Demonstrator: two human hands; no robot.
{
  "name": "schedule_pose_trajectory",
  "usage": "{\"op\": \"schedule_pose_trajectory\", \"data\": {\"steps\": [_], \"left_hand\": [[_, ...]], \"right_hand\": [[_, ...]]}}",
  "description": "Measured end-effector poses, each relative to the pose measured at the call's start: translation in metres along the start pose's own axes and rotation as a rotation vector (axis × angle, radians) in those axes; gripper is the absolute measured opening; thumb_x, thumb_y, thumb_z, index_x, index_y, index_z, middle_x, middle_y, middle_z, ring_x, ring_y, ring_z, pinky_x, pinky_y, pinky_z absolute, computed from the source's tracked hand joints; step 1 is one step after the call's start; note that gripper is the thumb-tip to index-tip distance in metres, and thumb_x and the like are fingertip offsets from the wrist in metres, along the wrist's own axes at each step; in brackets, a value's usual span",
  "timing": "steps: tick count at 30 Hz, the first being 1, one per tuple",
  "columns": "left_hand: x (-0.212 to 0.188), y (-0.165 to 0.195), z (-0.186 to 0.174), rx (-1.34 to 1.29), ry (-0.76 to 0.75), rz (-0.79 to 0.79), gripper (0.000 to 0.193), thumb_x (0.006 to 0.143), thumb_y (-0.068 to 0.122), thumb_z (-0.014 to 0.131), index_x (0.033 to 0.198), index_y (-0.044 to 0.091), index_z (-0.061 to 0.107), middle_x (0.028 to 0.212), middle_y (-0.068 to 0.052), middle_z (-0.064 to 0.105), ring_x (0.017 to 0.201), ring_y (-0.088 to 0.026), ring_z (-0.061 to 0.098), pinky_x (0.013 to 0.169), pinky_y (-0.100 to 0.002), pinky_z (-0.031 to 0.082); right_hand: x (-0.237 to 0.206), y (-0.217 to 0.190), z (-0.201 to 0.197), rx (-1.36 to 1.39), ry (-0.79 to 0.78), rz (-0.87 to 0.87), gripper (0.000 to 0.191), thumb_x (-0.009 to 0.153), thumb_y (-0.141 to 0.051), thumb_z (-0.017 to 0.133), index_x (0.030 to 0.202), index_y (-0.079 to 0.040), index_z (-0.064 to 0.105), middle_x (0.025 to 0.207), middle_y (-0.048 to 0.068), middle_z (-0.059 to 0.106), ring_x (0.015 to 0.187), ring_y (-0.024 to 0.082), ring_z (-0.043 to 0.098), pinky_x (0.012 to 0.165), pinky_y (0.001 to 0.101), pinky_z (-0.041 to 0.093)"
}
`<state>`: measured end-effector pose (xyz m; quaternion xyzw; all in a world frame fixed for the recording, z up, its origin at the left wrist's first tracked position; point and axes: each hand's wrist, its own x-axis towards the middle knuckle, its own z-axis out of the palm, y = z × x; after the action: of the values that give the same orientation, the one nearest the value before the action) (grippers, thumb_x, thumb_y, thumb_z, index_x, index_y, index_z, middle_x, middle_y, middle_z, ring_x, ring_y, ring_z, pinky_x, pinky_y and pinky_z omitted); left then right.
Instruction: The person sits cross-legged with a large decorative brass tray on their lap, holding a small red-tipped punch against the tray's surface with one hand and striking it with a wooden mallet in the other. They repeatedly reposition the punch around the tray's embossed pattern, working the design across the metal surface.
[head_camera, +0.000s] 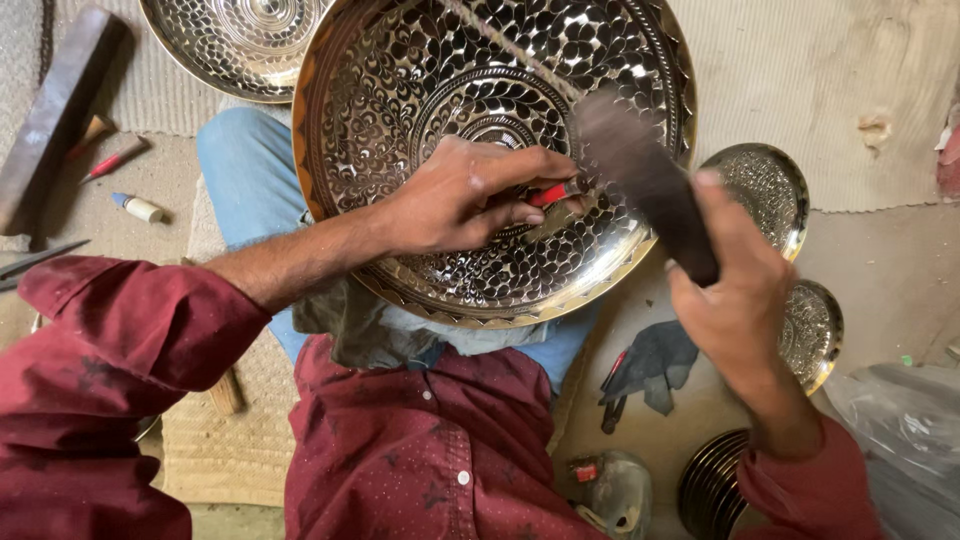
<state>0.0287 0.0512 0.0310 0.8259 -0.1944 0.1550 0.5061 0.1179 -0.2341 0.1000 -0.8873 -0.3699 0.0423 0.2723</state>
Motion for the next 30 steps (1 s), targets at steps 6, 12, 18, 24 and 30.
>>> {"op": "schedule_pose_trajectory", "data": {"steps": [6, 12, 18, 24, 30], "left_hand": [[-0.007, -0.006, 0.004, 0.017, 0.017, 0.028, 0.048, 0.098, 0.018, 0.075, 0.142, 0.012, 0.057, 0.098, -0.006, 0.077, 0.079, -0.016, 0.075, 0.065, -0.033, 0.064], [-0.011, -0.014, 0.008, 0.003, 0.072, 0.046, 0.044, 0.099, 0.018, 0.075, 0.14, 0.012, 0.057, 0.101, -0.005, 0.077, 0.079, -0.015, 0.076, 0.065, -0.031, 0.065], [-0.012, -0.017, 0.013, -0.014, 0.08, -0.01, 0.038, 0.099, 0.018, 0.075, 0.134, 0.012, 0.059, 0.109, -0.004, 0.08, 0.073, -0.013, 0.077, 0.06, -0.028, 0.064], [-0.011, -0.009, -0.001, -0.16, 0.045, 0.004, 0.041, 0.101, 0.018, 0.073, 0.138, 0.01, 0.057, 0.122, -0.005, 0.078, 0.104, -0.021, 0.08, 0.085, -0.034, 0.069], [-0.006, -0.003, -0.008, -0.062, -0.017, 0.032, 0.043, 0.098, 0.02, 0.076, 0.136, 0.01, 0.06, 0.115, -0.007, 0.077, 0.095, -0.022, 0.08, 0.079, -0.036, 0.069]], "right_hand": [[-0.003, 0.004, 0.0, -0.141, 0.052, -0.207, 0.079, 0.078, 0.008, 0.075, 0.151, -0.003, 0.046, 0.124, 0.024, 0.067, 0.105, 0.036, 0.073, 0.091, 0.0412, 0.059], [-0.009, 0.01, 0.003, -0.155, 0.052, -0.189, 0.091, 0.08, 0.007, 0.077, 0.16, -0.013, 0.039, 0.124, 0.021, 0.069, 0.101, 0.033, 0.074, 0.093, 0.0405, 0.059], [-0.013, 0.011, 0.005, -0.157, 0.044, -0.078, 0.092, 0.078, 0.007, 0.078, 0.157, -0.022, 0.041, 0.097, 0.014, 0.066, 0.082, 0.028, 0.067, 0.075, 0.039, 0.057], [-0.011, 0.016, 0.004, -0.292, 0.128, -0.265, 0.077, 0.094, 0.008, 0.078, 0.157, -0.014, 0.041, 0.101, 0.015, 0.065, 0.083, 0.025, 0.067, 0.07, 0.0362, 0.051], [-0.026, 0.016, 0.008, 0.248, 0.28, -0.148, 0.081, 0.098, 0.013, 0.075, 0.159, -0.017, 0.032, 0.101, 0.01, 0.061, 0.088, 0.023, 0.063, 0.081, 0.0332, 0.053]]}}
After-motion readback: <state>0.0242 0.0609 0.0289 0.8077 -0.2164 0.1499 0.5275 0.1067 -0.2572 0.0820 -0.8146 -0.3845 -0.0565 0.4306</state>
